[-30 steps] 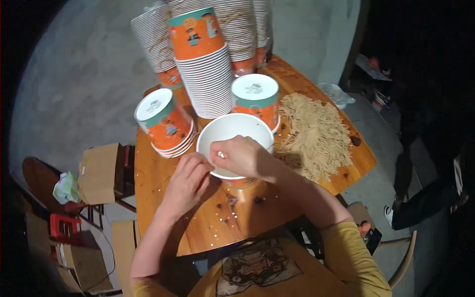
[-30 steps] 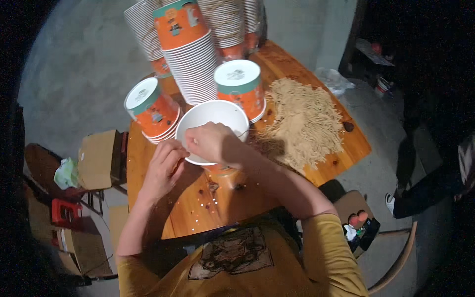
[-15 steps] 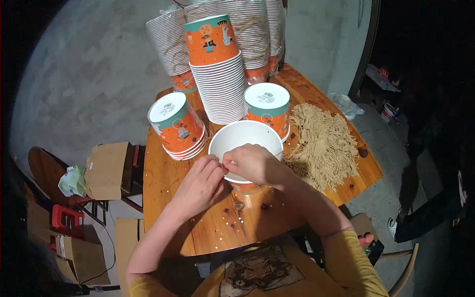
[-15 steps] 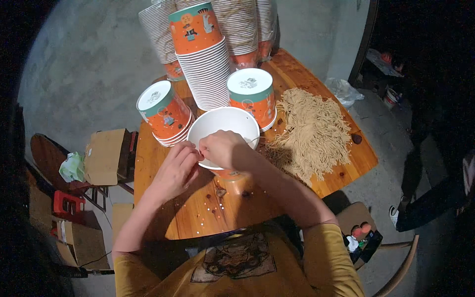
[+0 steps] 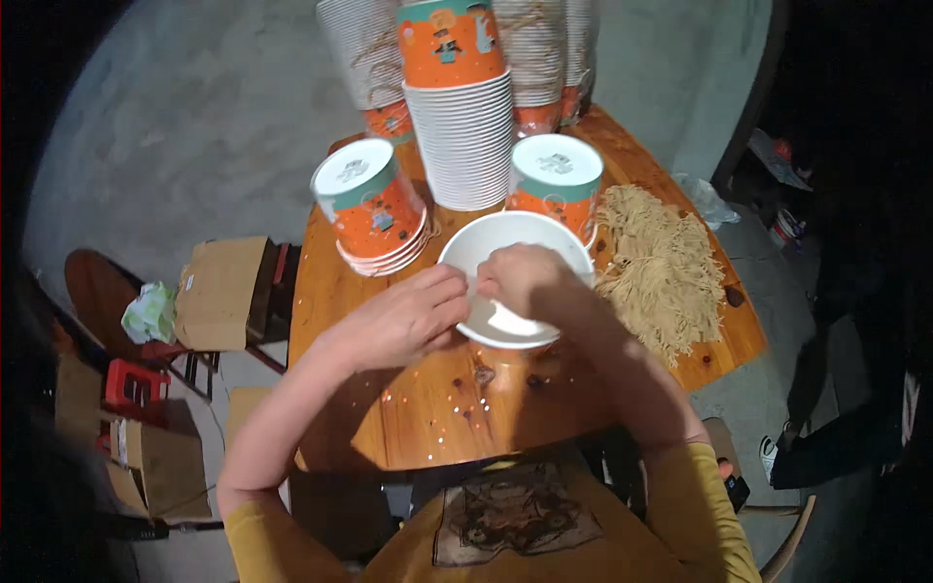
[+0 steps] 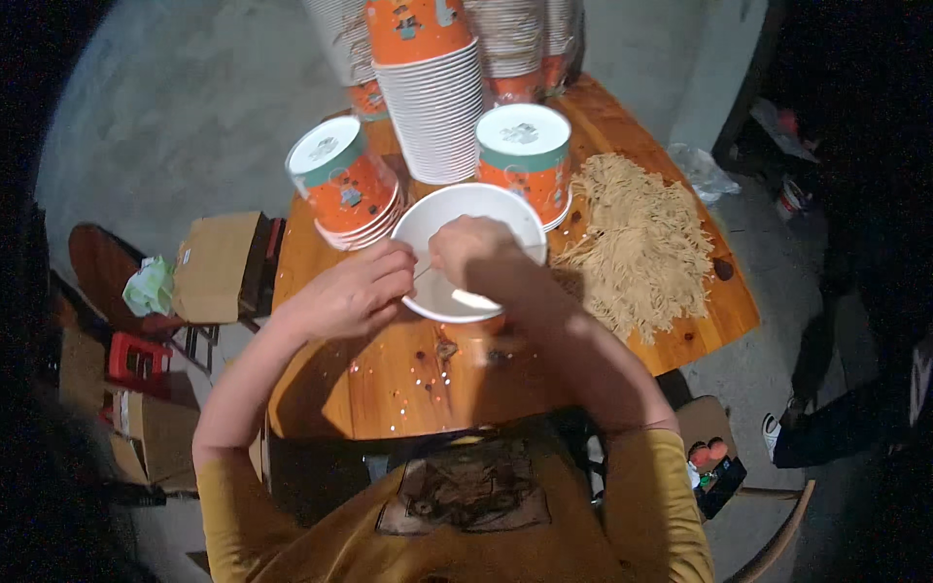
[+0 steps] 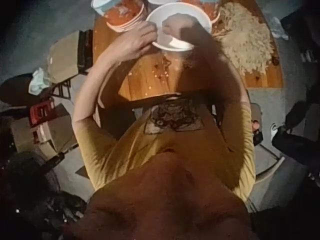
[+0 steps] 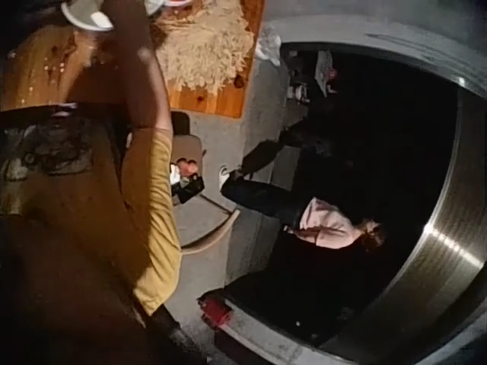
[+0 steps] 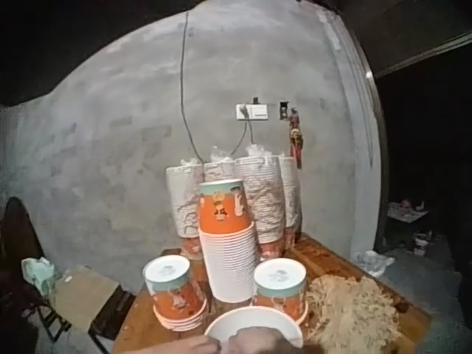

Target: The recorder is sorting rubber bands and preparing stacks of themed paper cups for packaging on a wooden table.

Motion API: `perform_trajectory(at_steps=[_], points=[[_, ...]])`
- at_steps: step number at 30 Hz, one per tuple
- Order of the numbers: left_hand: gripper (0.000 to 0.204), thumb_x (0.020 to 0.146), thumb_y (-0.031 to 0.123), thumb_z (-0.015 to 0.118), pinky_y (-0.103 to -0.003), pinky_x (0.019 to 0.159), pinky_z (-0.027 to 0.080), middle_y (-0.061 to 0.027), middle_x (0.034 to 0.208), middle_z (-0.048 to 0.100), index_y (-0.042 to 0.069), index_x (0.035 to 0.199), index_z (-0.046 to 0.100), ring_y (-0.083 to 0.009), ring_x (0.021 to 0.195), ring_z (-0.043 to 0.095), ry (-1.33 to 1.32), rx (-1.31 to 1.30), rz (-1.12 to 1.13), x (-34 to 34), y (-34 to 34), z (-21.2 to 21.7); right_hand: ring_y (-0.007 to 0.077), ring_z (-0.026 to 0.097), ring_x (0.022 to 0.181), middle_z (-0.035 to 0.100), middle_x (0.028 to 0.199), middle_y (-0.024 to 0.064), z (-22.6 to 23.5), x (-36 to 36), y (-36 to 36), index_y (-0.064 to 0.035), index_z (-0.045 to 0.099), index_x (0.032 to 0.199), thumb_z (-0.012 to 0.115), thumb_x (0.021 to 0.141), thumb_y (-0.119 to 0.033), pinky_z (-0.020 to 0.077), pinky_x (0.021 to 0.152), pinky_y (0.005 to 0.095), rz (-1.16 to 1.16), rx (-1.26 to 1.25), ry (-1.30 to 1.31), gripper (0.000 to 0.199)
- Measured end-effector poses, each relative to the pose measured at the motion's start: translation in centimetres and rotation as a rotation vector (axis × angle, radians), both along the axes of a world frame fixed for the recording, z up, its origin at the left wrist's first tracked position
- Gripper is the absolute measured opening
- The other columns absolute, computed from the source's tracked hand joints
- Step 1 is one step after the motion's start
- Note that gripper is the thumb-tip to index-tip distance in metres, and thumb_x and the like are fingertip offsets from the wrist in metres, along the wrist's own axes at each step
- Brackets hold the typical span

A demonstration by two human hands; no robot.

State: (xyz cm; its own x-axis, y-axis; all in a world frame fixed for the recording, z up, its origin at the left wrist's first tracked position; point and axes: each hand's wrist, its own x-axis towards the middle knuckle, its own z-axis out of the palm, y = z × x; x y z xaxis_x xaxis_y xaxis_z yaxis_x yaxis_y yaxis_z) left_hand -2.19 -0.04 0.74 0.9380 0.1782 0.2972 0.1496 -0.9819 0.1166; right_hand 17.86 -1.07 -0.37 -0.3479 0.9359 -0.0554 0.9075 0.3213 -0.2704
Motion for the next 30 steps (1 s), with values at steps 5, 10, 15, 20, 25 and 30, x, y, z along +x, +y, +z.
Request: perform_trajectory(at_steps=[5,10,15,20,25,30], points=[[0.009,0.079,0.008,0.051,-0.035,0.091,0.046,-0.0086,0.103,0.054,0.003,0.087,0.051,-0.0263,0.116,0.048,0.124,0.228,-0.031,0.1,1.6,0.8,0.0144,0.058,0.067,0.062,0.073,0.0033,0.5,4.1,0.4,-0.0093,0.065,0.101,0.056,0.089,-0.027,0.0458,0.060,0.0260,0.119,-0.096,0.891,0.023],[0.011,0.077,0.012,0.054,-0.039,0.102,0.037,-0.0075,0.118,0.052,0.008,0.086,0.055,-0.0268,0.123,0.043,0.114,0.480,0.074,-1.9,4.2,0.2,0.0073,0.057,0.060,0.062,0.078,0.0029,3.1,9.1,-1.7,-0.0008,0.060,0.102,0.054,0.092,-0.015,0.0449,0.051,0.0164,0.048,-0.377,1.572,0.018],[0.019,0.075,0.012,0.058,-0.037,0.092,0.042,-0.0072,0.119,0.050,0.013,0.093,0.064,-0.0273,0.111,0.046,0.087,0.503,0.153,-2.7,7.1,-0.1,0.0312,0.062,0.102,0.056,0.121,0.0196,1.0,13.6,-4.1,0.0018,0.041,0.127,0.040,0.095,-0.004,0.0577,0.079,0.0356,0.350,-0.385,1.967,0.032],[0.018,0.079,0.007,0.059,-0.035,0.088,0.042,-0.0093,0.100,0.052,0.007,0.097,0.063,-0.0259,0.102,0.050,-0.311,-0.071,0.342,-1.0,4.2,0.7,0.0323,0.057,0.112,0.047,0.130,0.0227,1.5,11.6,-5.4,0.0023,0.038,0.131,0.040,0.096,-0.004,0.0554,0.088,0.0359,0.347,-0.200,1.939,0.036],[0.029,0.083,0.019,0.061,-0.043,0.075,0.050,-0.0165,0.093,0.064,0.005,0.107,0.057,-0.0343,0.085,0.063,-0.214,-0.340,0.369,4.2,-2.7,-0.9,0.0236,0.065,0.098,0.060,0.113,0.0208,2.5,8.7,-6.2,0.0027,0.051,0.117,0.053,0.093,-0.008,0.0566,0.080,0.0284,0.139,0.025,1.756,0.026],[0.028,0.083,0.016,0.063,-0.045,0.073,0.049,-0.0152,0.090,0.064,0.004,0.107,0.057,-0.0352,0.083,0.062,-0.033,-0.206,0.391,4.3,-2.3,-1.1,0.0199,0.066,0.094,0.062,0.109,0.0194,1.5,9.1,-7.0,0.0014,0.053,0.113,0.054,0.092,-0.008,0.0557,0.079,0.0268,0.002,0.048,1.811,0.023]])
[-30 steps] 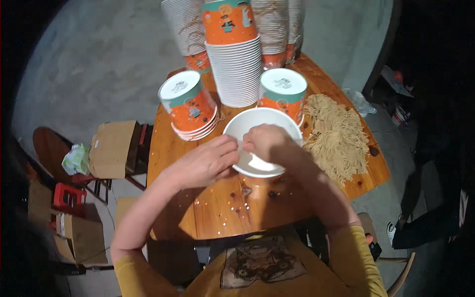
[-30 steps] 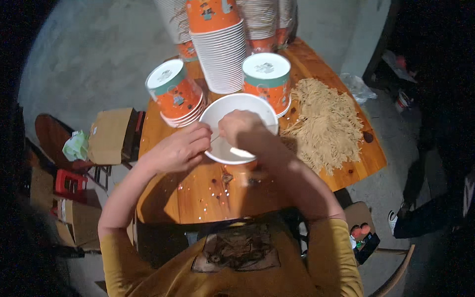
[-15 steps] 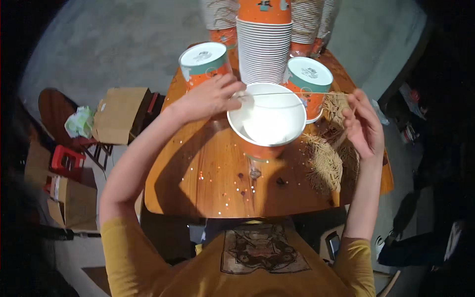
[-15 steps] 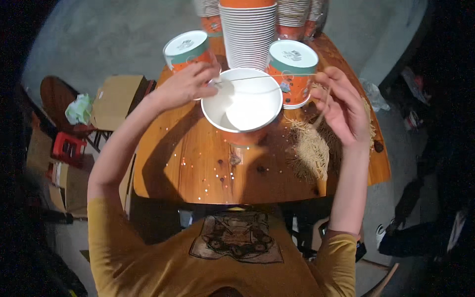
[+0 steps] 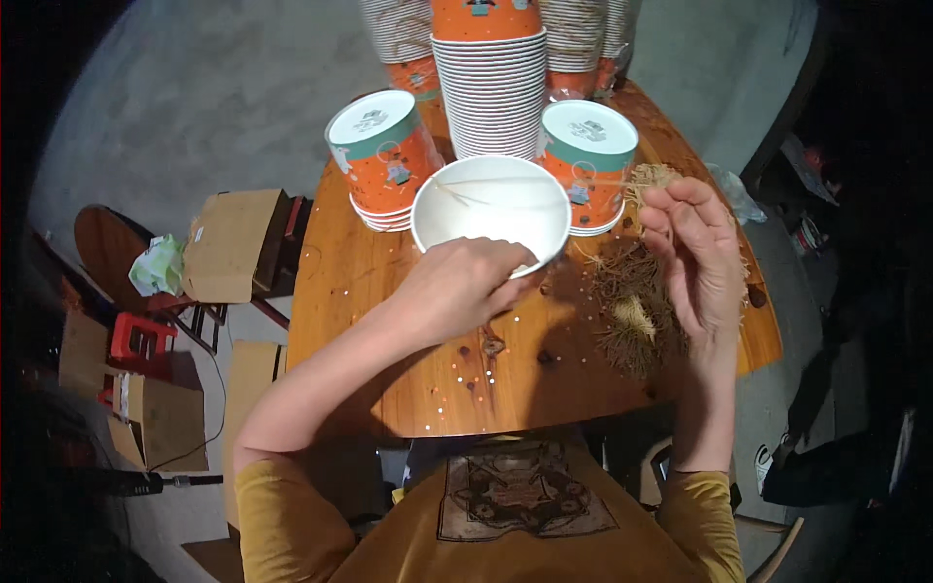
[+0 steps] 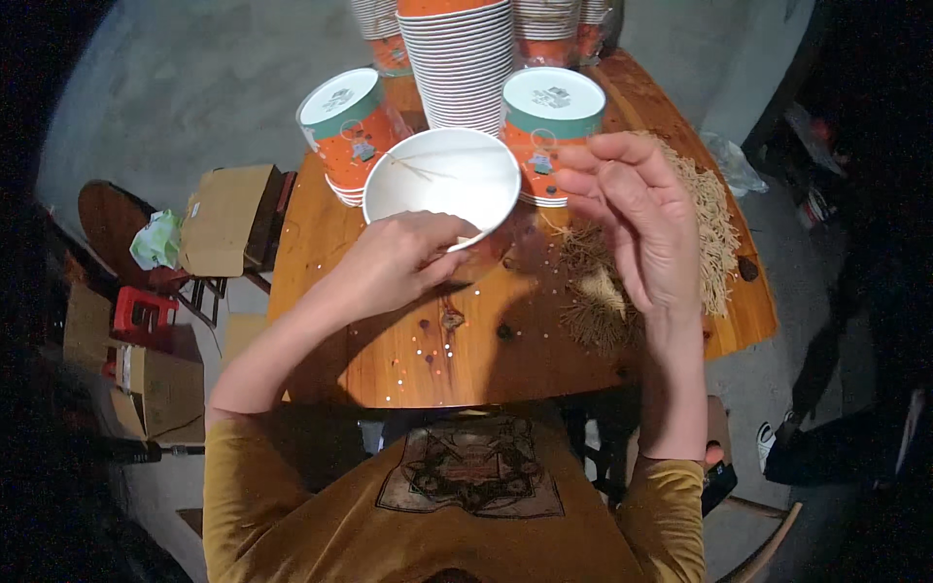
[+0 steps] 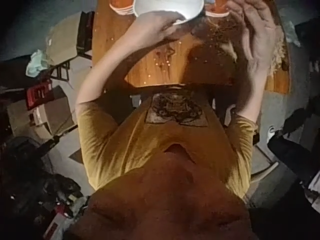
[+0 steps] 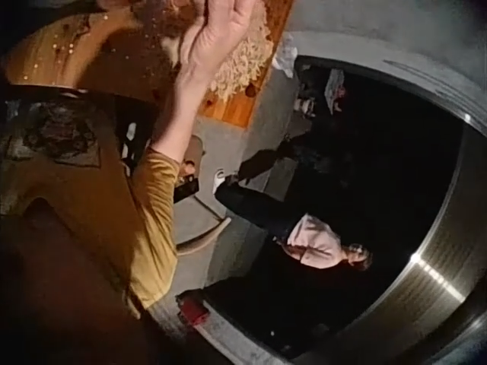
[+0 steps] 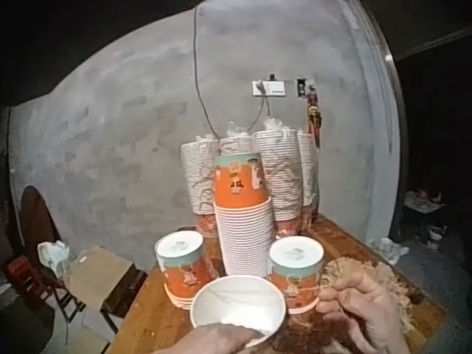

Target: The recorder is sorting rubber bands and preparing stacks of themed paper cups for packaging on a wooden table.

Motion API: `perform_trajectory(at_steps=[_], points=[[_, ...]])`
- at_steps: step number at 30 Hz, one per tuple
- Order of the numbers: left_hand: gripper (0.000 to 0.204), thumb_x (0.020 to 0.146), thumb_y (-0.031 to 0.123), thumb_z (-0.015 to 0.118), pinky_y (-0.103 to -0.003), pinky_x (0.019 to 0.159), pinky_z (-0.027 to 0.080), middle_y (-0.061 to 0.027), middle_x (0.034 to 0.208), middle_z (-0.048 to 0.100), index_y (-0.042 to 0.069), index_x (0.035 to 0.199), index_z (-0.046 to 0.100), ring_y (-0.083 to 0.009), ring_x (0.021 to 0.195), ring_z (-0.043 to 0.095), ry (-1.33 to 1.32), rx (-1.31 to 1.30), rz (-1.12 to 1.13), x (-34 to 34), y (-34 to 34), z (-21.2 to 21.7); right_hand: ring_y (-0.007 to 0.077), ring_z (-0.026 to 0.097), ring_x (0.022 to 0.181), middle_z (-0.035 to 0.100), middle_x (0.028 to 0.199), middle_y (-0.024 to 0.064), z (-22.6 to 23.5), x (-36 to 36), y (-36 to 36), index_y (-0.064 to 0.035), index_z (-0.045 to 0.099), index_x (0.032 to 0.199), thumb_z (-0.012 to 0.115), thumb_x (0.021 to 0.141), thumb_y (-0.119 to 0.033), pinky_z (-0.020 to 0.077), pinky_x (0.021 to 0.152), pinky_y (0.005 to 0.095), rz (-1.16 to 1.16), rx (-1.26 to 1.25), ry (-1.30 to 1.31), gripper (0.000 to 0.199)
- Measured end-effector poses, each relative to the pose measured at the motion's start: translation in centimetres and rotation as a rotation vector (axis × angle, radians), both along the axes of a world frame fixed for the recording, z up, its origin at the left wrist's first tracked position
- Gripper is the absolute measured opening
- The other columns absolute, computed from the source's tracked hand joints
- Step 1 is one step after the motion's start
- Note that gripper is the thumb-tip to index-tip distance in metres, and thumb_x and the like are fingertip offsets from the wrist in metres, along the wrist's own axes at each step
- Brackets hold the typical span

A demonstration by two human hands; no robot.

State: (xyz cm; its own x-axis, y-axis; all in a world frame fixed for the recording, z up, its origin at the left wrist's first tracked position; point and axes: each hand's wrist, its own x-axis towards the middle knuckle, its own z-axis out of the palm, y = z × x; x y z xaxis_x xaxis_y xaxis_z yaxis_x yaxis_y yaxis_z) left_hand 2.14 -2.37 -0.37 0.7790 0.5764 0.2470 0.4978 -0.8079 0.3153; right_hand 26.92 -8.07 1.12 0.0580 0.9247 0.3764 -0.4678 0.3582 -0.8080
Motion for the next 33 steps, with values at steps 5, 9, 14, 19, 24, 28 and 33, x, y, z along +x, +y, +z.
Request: perform_trajectory(at_steps=[5,9,14,19,24,28,33], points=[[0.046,0.082,0.016,0.066,-0.038,0.085,0.046,-0.0141,0.107,0.056,0.001,0.121,0.047,-0.0289,0.097,0.056,-0.462,-0.261,-0.050,2.4,-2.2,0.4,0.0203,0.065,0.093,0.064,0.104,0.0134,-0.7,-3.1,-0.2,-0.0012,0.052,0.106,0.056,0.088,-0.009,0.0533,0.078,0.0288,0.008,-0.162,-0.024,0.020],[0.043,0.086,0.010,0.060,-0.029,0.076,0.047,-0.0064,0.099,0.056,0.003,0.126,0.044,-0.0146,0.086,0.056,-0.652,-0.904,-0.009,5.4,-4.6,0.6,0.0205,0.063,0.097,0.063,0.107,0.0145,-1.1,-4.4,-0.1,0.0004,0.052,0.109,0.052,0.092,-0.006,0.0535,0.081,0.0308,0.080,-0.074,0.031,0.018],[0.014,0.097,0.013,0.046,-0.018,0.056,0.034,0.0037,0.074,0.049,0.007,0.108,0.052,-0.0043,0.065,0.042,-0.619,-1.276,0.021,4.0,-4.5,-0.8,0.0207,0.063,0.098,0.063,0.107,0.0137,-2.5,-2.7,0.1,0.0003,0.053,0.112,0.050,0.094,-0.009,0.0528,0.085,0.0331,0.057,0.019,-0.111,0.020],[0.014,0.097,0.013,0.045,-0.022,0.061,0.040,0.0009,0.076,0.047,0.004,0.107,0.049,-0.0065,0.067,0.045,-0.624,-1.204,0.058,4.1,-5.8,-0.6,0.0198,0.063,0.096,0.063,0.107,0.0124,-3.2,-2.1,-0.1,-0.0008,0.053,0.112,0.050,0.094,-0.009,0.0522,0.086,0.0328,0.065,-0.125,-0.004,0.020],[0.033,0.093,0.013,0.055,-0.028,0.071,0.047,-0.0069,0.086,0.058,0.002,0.120,0.039,-0.0111,0.080,0.057,-0.736,-0.554,0.108,5.6,-6.6,-1.4,0.0178,0.063,0.094,0.063,0.107,0.0124,-3.4,-2.5,-0.2,-0.0019,0.053,0.110,0.050,0.095,-0.011,0.0525,0.085,0.0283,0.263,-0.123,0.220,0.018],[0.025,0.094,0.015,0.054,-0.024,0.073,0.046,-0.0008,0.087,0.059,0.002,0.114,0.046,-0.0082,0.082,0.056,-0.621,-1.009,0.050,6.7,-6.5,-1.5,0.0174,0.063,0.094,0.063,0.106,0.0122,-3.1,-2.6,-0.4,-0.0019,0.054,0.110,0.051,0.095,-0.010,0.0528,0.083,0.0277,0.253,-0.122,0.189,0.017],[0.012,0.098,0.018,0.045,-0.022,0.065,0.047,-0.0019,0.093,0.059,0.008,0.098,0.053,-0.0081,0.076,0.056,-0.625,-1.407,0.105,6.0,-6.2,-2.0,0.0172,0.065,0.087,0.064,0.101,0.0121,-3.5,-1.6,0.0,-0.0029,0.055,0.107,0.052,0.093,-0.007,0.0560,0.076,0.0263,0.118,-0.162,0.194,0.014]])
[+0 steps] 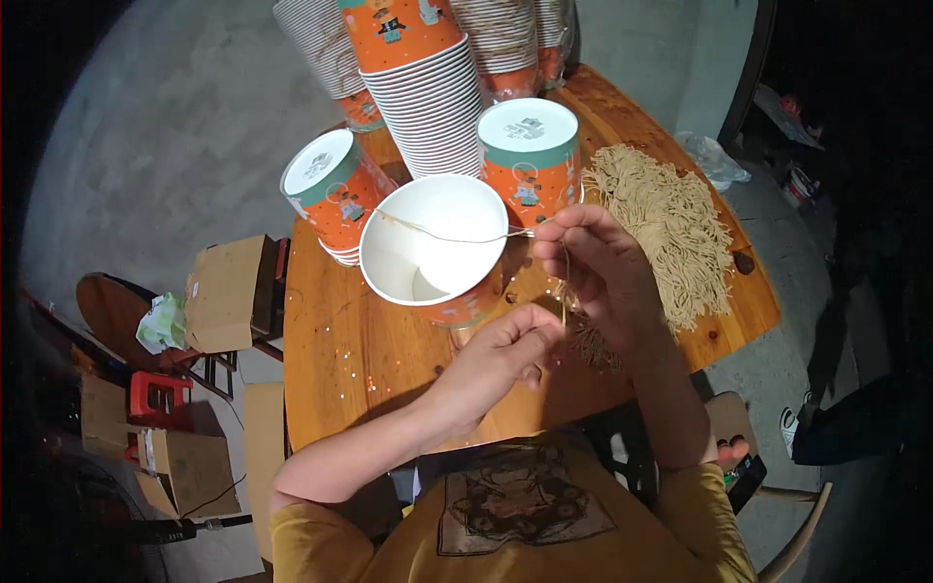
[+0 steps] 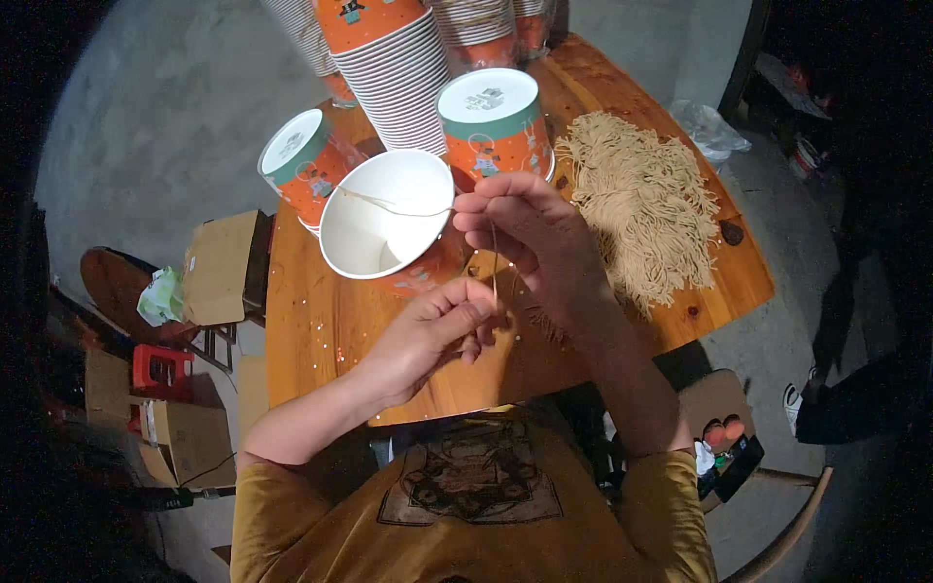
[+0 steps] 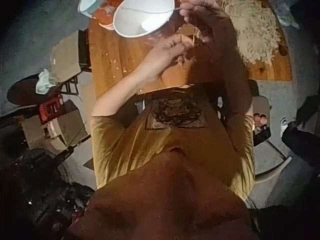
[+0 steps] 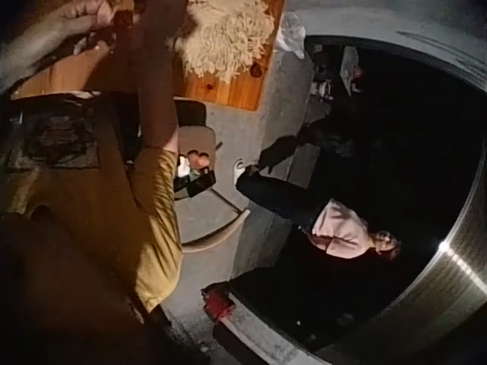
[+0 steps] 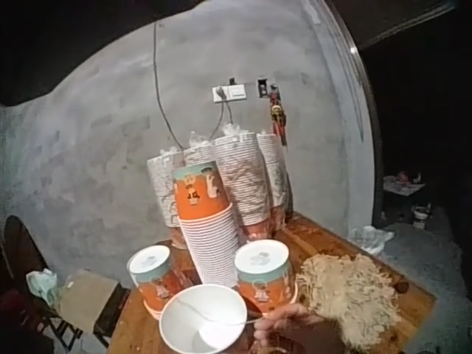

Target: The recorder is sorting rubber bands and preparing stacks of themed paper cups for packaging on a wooden table.

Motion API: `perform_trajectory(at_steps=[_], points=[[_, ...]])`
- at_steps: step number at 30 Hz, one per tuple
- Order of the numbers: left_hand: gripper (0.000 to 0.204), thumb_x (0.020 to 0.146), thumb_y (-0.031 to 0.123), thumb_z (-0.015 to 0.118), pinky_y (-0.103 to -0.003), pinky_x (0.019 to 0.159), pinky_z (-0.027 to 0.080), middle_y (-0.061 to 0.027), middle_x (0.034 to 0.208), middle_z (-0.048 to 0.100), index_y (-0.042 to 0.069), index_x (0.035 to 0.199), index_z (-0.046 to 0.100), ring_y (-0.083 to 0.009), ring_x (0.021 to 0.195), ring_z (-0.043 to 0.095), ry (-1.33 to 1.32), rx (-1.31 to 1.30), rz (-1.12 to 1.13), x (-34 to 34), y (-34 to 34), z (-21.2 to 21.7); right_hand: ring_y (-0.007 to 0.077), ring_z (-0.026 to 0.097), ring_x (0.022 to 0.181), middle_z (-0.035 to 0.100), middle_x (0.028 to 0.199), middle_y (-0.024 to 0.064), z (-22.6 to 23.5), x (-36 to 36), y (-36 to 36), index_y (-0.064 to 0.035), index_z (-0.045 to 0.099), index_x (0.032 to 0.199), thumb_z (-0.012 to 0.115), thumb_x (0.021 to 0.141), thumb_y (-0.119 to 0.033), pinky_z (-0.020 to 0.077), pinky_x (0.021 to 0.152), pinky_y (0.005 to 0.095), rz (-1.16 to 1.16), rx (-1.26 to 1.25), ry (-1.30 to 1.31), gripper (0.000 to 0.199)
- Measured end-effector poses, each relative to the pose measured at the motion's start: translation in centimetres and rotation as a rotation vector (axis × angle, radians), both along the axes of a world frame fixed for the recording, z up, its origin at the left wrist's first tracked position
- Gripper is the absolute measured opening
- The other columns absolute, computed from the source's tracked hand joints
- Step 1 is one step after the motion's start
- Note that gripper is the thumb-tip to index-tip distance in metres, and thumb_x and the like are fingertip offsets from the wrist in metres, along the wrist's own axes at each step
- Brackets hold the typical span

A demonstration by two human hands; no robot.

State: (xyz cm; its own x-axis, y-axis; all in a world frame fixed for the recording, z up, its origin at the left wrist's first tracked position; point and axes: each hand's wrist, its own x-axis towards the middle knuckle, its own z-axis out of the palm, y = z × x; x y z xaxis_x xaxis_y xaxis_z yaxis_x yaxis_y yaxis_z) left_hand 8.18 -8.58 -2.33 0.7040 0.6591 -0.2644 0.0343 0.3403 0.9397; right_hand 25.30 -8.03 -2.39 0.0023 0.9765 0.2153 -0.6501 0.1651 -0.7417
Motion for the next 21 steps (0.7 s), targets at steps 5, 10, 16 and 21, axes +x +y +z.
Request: perform_trajectory(at_steps=[5,10,16,21], points=[[0.012,0.097,0.016,0.045,-0.022,0.072,0.046,-0.0012,0.097,0.054,0.008,0.102,0.052,-0.0075,0.088,0.053,-0.135,-0.157,0.090,0.6,0.3,0.4,0.0166,0.064,0.090,0.064,0.101,0.0106,-0.3,0.1,0.3,-0.0035,0.054,0.107,0.057,0.092,-0.012,0.0541,0.079,0.0269,0.067,-0.033,0.090,0.018],[0.025,0.095,0.016,0.047,-0.022,0.073,0.046,-0.0023,0.103,0.051,0.009,0.119,0.042,-0.0076,0.088,0.053,-0.209,-0.201,0.068,0.9,0.1,0.2,0.0172,0.061,0.098,0.060,0.109,0.0112,-0.2,-0.1,0.5,-0.0020,0.052,0.112,0.057,0.092,-0.023,0.0500,0.087,0.0294,0.068,0.008,-0.015,0.029],[0.018,0.099,0.021,0.045,-0.019,0.061,0.041,0.0038,0.077,0.052,0.007,0.104,0.054,-0.0052,0.067,0.051,-0.008,-0.018,-0.023,0.1,0.0,0.3,0.0177,0.061,0.096,0.061,0.107,0.0113,-1.0,1.3,1.2,-0.0027,0.054,0.110,0.056,0.093,-0.021,0.0496,0.088,0.0307,0.006,-0.001,-0.090,0.025],[0.010,0.093,0.011,0.051,-0.035,0.061,0.049,-0.0146,0.072,0.061,0.002,0.094,0.055,-0.0260,0.066,0.063,0.431,0.865,-0.064,-0.7,1.9,3.7,0.0193,0.061,0.088,0.061,0.102,0.0092,-1.3,2.2,0.6,-0.0049,0.055,0.111,0.056,0.091,-0.014,0.0509,0.077,0.0327,-0.691,0.222,-1.218,0.021]])
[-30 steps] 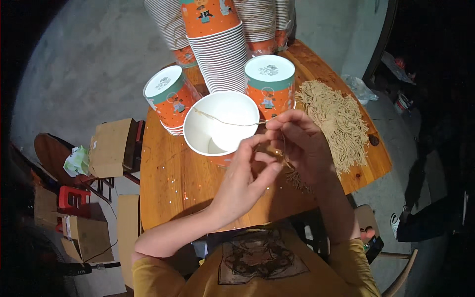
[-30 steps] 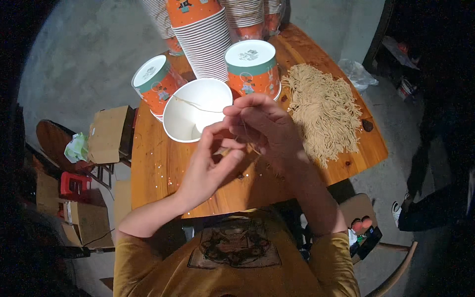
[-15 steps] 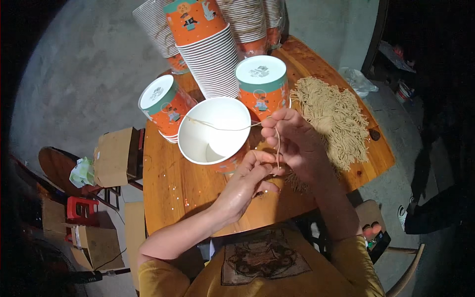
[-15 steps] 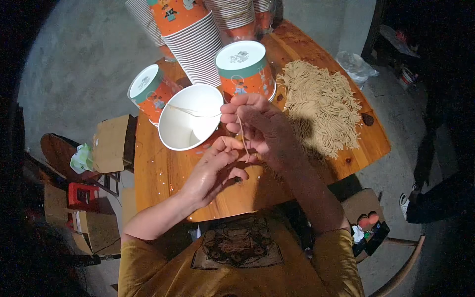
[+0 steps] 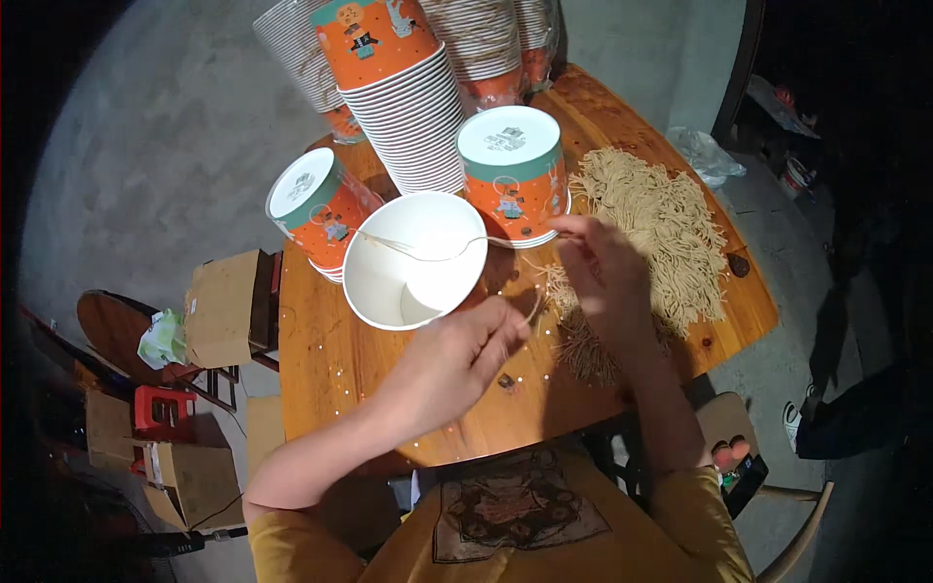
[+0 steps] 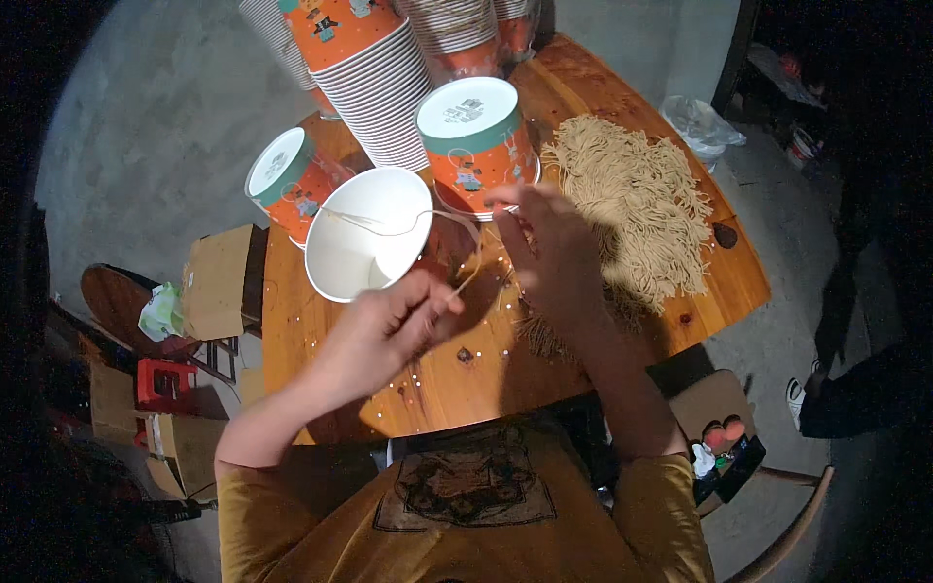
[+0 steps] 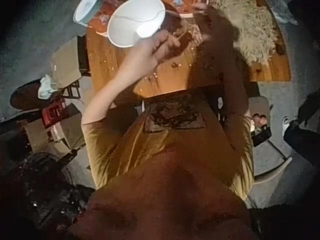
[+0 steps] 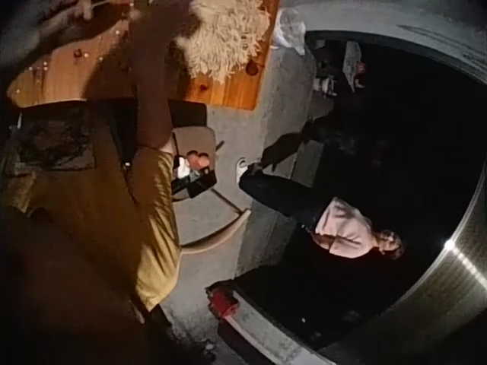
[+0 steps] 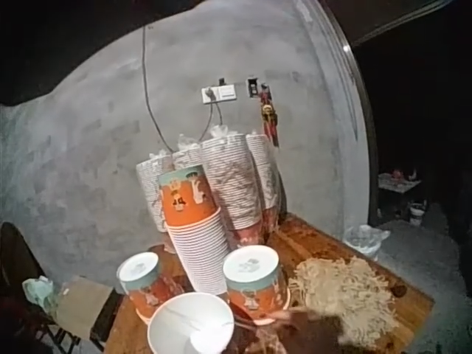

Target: The recorder is sorting rubber bands and preparing stacks of themed paper cups for packaging on a wooden table.

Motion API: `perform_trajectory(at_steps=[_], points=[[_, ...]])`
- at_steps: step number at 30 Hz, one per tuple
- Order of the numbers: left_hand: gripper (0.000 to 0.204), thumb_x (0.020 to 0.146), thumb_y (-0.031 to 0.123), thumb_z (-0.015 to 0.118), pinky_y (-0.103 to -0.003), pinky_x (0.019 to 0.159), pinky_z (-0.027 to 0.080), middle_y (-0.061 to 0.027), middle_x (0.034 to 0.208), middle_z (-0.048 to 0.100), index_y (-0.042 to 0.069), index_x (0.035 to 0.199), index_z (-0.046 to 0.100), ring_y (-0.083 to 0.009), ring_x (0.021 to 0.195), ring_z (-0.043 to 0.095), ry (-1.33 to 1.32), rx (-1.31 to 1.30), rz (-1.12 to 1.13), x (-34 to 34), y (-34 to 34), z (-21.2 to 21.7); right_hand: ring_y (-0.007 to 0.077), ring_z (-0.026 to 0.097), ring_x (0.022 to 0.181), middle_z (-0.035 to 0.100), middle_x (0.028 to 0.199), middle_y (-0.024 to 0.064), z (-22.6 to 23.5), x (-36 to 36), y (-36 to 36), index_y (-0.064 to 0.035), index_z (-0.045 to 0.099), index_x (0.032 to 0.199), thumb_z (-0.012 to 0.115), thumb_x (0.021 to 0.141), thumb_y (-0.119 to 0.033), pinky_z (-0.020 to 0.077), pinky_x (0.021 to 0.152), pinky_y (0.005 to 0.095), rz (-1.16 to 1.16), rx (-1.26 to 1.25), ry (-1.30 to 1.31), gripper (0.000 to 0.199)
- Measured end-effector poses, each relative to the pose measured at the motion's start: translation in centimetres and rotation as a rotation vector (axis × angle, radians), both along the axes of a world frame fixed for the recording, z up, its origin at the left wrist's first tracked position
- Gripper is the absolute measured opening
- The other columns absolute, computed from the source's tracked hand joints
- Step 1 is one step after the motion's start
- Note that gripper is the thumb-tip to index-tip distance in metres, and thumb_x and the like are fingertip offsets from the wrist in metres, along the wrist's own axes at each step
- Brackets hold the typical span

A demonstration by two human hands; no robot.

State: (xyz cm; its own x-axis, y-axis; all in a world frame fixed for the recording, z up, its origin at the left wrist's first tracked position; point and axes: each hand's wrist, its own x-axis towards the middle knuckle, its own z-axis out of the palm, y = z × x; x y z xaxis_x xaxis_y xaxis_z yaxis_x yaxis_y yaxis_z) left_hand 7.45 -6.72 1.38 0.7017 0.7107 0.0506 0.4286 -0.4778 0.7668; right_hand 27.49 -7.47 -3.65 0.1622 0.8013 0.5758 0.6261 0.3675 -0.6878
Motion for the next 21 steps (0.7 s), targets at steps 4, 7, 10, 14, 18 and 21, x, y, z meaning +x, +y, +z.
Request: perform_trajectory(at_steps=[4,7,10,14,18,21], points=[[0.015,0.089,0.008,0.053,-0.046,0.058,0.047,-0.0204,0.072,0.060,0.002,0.100,0.044,-0.0395,0.069,0.060,0.179,0.496,-0.171,0.9,2.1,2.4,0.0151,0.058,0.082,0.058,0.093,0.0065,-0.3,-2.4,0.0,-0.0037,0.049,0.114,0.051,0.092,-0.007,0.0491,0.073,0.0314,0.424,0.061,0.496,0.022],[0.031,0.086,0.006,0.056,-0.047,0.060,0.046,-0.0223,0.076,0.059,0.003,0.106,0.033,-0.0420,0.074,0.059,0.133,0.495,-0.179,1.5,3.4,2.6,0.0121,0.057,0.081,0.056,0.091,0.0068,-1.0,-3.7,-0.2,-0.0032,0.045,0.112,0.047,0.095,-0.008,0.0475,0.072,0.0277,0.516,-0.009,0.669,0.018],[0.033,0.085,0.004,0.055,-0.047,0.063,0.045,-0.0228,0.084,0.058,0.004,0.109,0.032,-0.0426,0.080,0.059,0.114,0.461,-0.199,1.3,4.5,2.1,0.0084,0.055,0.074,0.056,0.087,0.0044,-1.9,-4.0,-0.1,-0.0025,0.046,0.105,0.048,0.095,-0.009,0.0459,0.069,0.0247,0.528,-0.112,0.761,0.012],[0.029,0.088,0.002,0.053,-0.043,0.068,0.047,-0.0208,0.089,0.058,0.004,0.111,0.035,-0.0417,0.085,0.059,-0.009,0.354,-0.197,0.8,5.1,0.9,0.0038,0.046,0.062,0.051,0.073,-0.0002,-3.2,-4.3,0.8,-0.0012,0.051,0.097,0.055,0.092,-0.008,0.0391,0.058,0.0210,0.407,-0.006,0.623,0.009],[0.021,0.092,0.005,0.051,-0.036,0.069,0.047,-0.0155,0.084,0.058,0.005,0.111,0.042,-0.0274,0.076,0.060,0.002,0.264,0.042,-0.4,4.4,1.8,0.0016,0.039,0.056,0.048,0.064,-0.0033,-2.7,-4.2,-0.2,-0.0016,0.056,0.088,0.060,0.088,-0.006,0.0327,0.050,0.0204,0.314,-0.061,0.517,0.006],[0.020,0.092,0.009,0.053,-0.032,0.065,0.046,-0.0114,0.078,0.057,0.005,0.110,0.045,-0.0173,0.069,0.055,-0.016,0.199,0.165,-1.8,4.5,1.2,0.0042,0.041,0.053,0.051,0.063,-0.0015,-3.2,-5.1,-0.3,-0.0030,0.057,0.087,0.063,0.083,-0.005,0.0344,0.049,0.0229,0.215,-0.075,0.409,0.008]])
